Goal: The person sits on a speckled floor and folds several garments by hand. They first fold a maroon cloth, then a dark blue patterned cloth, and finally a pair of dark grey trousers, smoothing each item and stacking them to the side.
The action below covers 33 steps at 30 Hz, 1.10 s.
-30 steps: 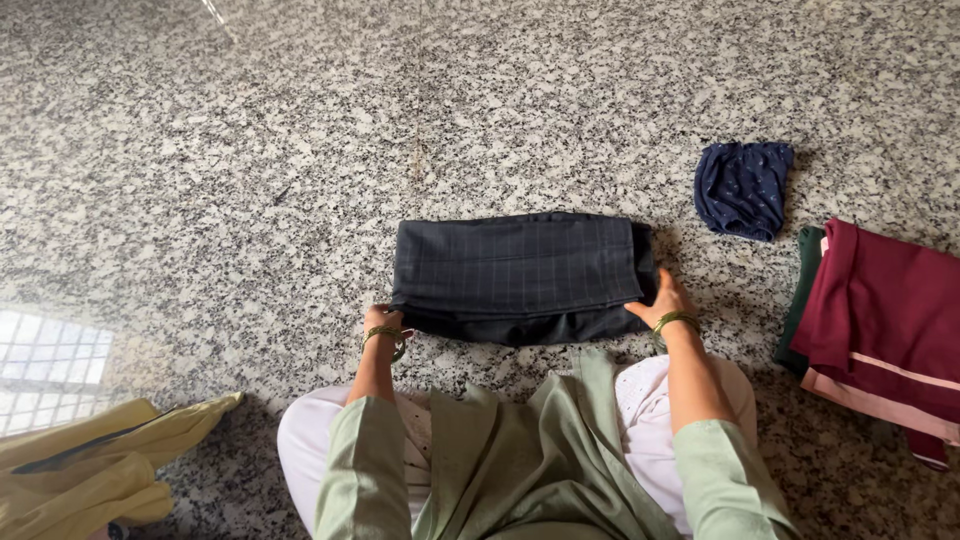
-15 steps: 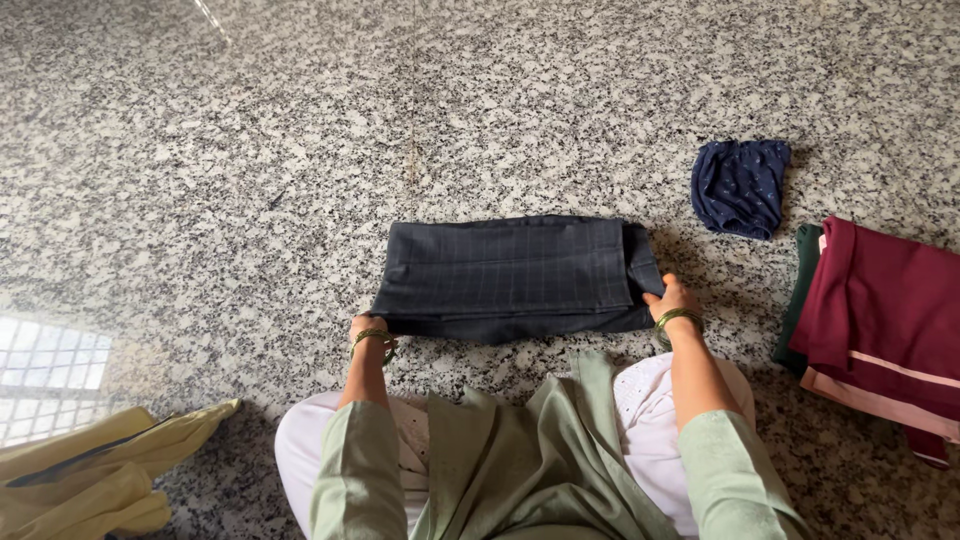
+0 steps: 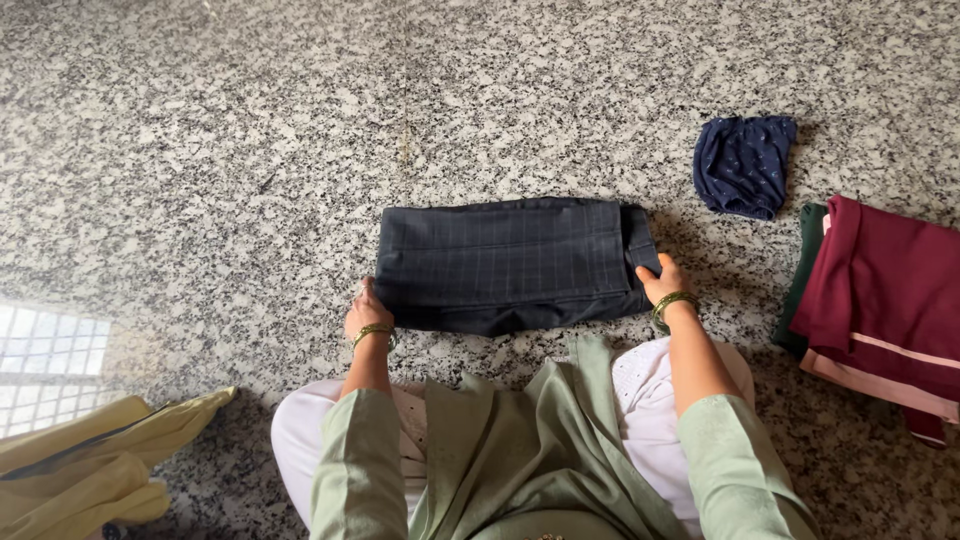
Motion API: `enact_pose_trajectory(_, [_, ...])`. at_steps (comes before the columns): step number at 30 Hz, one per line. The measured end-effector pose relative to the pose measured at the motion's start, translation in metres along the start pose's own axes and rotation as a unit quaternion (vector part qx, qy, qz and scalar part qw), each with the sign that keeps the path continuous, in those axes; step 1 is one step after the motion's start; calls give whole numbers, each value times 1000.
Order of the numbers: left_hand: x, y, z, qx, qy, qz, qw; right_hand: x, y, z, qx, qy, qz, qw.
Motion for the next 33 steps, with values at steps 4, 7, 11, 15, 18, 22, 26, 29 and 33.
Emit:
enact_pose_trajectory(4, [-5, -5, -7, -25, 34, 40, 998, -3, 2, 1, 32, -1, -44, 999])
enact_pose_trajectory(7, [-26, -22, -25, -29, 77, 106, 991, -23, 33, -23, -53, -70, -66, 994])
enact_pose_trajectory(11, [-53, -77, -68, 79, 130, 278, 949, -58, 120, -86, -311, -216, -96, 921])
enact_pose_trajectory(15, [0, -131, -90, 297, 91, 233, 921, -28, 190, -132, -407, -132, -94, 899])
enact_pose_trajectory(18, [51, -144, -106, 439, -62, 131, 887, 27, 184, -144, -370, 58, -225, 900])
enact_pose_trajectory(22, [76, -130, -84, 346, 82, 175, 918, 74, 161, -125, -316, 174, -334, 871])
enact_pose_trajectory(26, [50, -119, -78, 285, 150, 197, 926, 78, 154, -116, -284, 178, -354, 873])
enact_pose_trajectory(29, [40, -117, -82, 254, 157, 208, 932, 77, 154, -116, -285, 182, -356, 871])
enact_pose_trajectory(33, [39, -117, -88, 222, 175, 225, 932, 77, 152, -115, -311, 168, -354, 866])
Point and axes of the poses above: each hand's wrist, its own z-axis towards the middle knuckle, its own x-axis out of the palm, y = z × x, the point moved 5 cm from there along z, towards the middle knuckle, and after that the axes turned 1 degree about x, right-handed, at the moved point
